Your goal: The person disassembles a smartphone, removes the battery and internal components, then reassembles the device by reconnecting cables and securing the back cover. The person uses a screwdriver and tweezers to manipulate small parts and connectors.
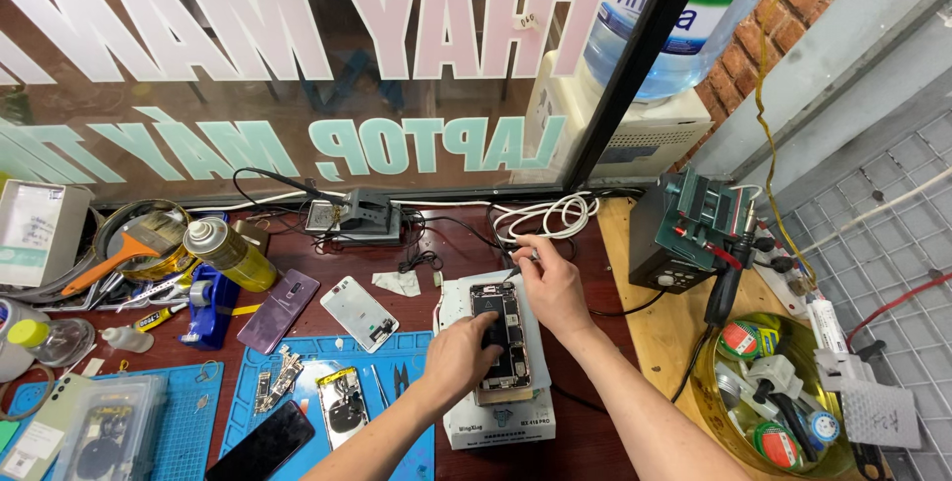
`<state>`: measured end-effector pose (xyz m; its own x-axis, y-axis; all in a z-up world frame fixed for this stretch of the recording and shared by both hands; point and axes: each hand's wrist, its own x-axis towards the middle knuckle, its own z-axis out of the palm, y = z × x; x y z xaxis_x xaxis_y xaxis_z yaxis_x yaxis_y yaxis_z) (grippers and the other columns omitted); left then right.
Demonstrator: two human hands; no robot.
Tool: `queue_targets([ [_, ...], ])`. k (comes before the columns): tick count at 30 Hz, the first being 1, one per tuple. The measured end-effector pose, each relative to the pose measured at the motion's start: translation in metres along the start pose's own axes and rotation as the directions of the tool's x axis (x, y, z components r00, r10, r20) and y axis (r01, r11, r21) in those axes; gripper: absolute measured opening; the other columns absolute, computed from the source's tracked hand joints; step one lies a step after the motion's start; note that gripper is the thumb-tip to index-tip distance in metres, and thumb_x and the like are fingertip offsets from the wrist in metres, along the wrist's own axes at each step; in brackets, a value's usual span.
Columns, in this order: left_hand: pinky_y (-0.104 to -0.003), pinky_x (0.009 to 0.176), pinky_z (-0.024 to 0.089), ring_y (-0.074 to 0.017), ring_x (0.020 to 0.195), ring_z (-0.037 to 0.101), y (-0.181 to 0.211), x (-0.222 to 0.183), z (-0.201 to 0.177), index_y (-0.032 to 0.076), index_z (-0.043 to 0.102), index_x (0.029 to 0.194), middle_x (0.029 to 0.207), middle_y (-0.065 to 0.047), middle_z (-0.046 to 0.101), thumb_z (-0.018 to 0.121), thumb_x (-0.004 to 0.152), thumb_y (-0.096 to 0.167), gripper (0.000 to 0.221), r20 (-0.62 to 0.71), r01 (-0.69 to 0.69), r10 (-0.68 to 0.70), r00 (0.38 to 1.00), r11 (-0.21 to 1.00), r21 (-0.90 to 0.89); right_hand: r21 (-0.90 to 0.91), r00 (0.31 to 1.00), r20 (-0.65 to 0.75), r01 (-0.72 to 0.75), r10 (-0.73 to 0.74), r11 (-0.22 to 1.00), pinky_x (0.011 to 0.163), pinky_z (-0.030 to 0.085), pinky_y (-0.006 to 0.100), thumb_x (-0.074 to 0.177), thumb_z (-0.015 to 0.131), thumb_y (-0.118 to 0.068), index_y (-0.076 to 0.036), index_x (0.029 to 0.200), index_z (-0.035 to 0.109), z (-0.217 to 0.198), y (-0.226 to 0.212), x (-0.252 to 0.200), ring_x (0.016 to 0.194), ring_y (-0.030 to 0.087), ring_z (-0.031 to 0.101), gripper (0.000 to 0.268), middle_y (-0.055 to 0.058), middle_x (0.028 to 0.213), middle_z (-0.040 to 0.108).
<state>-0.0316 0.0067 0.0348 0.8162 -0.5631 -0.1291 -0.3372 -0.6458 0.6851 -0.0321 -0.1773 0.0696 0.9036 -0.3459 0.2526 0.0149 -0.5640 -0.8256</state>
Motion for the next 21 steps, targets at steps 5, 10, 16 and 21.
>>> queue_targets([
  [5, -0.046, 0.089, 0.055, -0.0360, 0.101, 0.069, 0.0013, 0.0023, -0.0014, 0.014, 0.065, 0.132, 0.109, -0.018, 0.072, 0.080, 0.078, 0.021, 0.056, 0.034, 0.039, -0.039, 0.999, 0.999, -0.003, 0.001, 0.998, 0.059, -0.021, 0.021, 1.000, 0.072, 0.060, 0.035, 0.094, 0.060, -0.006, -0.007, 0.121, 0.062, 0.0069, -0.0062, 0.0021, 0.085, 0.024, 0.079, 0.027, 0.011, 0.096, 0.078],
  [10, -0.046, 0.089, 0.055, -0.0357, 0.102, 0.069, 0.0011, 0.0044, -0.0015, 0.014, 0.065, 0.132, 0.109, -0.018, 0.072, 0.080, 0.078, 0.021, 0.057, 0.049, 0.052, -0.052, 0.997, 0.999, 0.001, -0.027, 0.997, 0.071, -0.025, 0.027, 0.999, 0.072, 0.060, 0.035, 0.095, 0.059, -0.006, -0.007, 0.123, 0.061, 0.0088, -0.0032, 0.0035, 0.086, 0.025, 0.078, 0.028, 0.011, 0.098, 0.078],
  [16, -0.046, 0.089, 0.055, -0.0362, 0.102, 0.069, 0.0011, 0.0045, -0.0014, 0.014, 0.064, 0.132, 0.109, -0.018, 0.071, 0.081, 0.078, 0.021, 0.057, 0.045, 0.044, -0.045, 0.998, 0.999, 0.008, -0.034, 0.998, 0.062, -0.024, 0.026, 0.999, 0.076, 0.061, 0.036, 0.095, 0.059, -0.006, -0.007, 0.123, 0.061, 0.0113, -0.0023, 0.0041, 0.091, 0.027, 0.078, 0.028, 0.012, 0.099, 0.077],
  [21, -0.047, 0.090, 0.055, -0.0362, 0.102, 0.069, 0.0030, 0.0032, -0.0032, 0.015, 0.064, 0.133, 0.111, -0.018, 0.071, 0.080, 0.078, 0.021, 0.057, 0.049, 0.051, -0.052, 0.997, 0.999, 0.007, -0.066, 0.997, 0.082, 0.004, 0.001, 0.998, 0.078, 0.061, 0.038, 0.095, 0.058, -0.006, -0.007, 0.123, 0.060, 0.0101, -0.0053, 0.0043, 0.092, 0.029, 0.077, 0.027, 0.012, 0.100, 0.077],
])
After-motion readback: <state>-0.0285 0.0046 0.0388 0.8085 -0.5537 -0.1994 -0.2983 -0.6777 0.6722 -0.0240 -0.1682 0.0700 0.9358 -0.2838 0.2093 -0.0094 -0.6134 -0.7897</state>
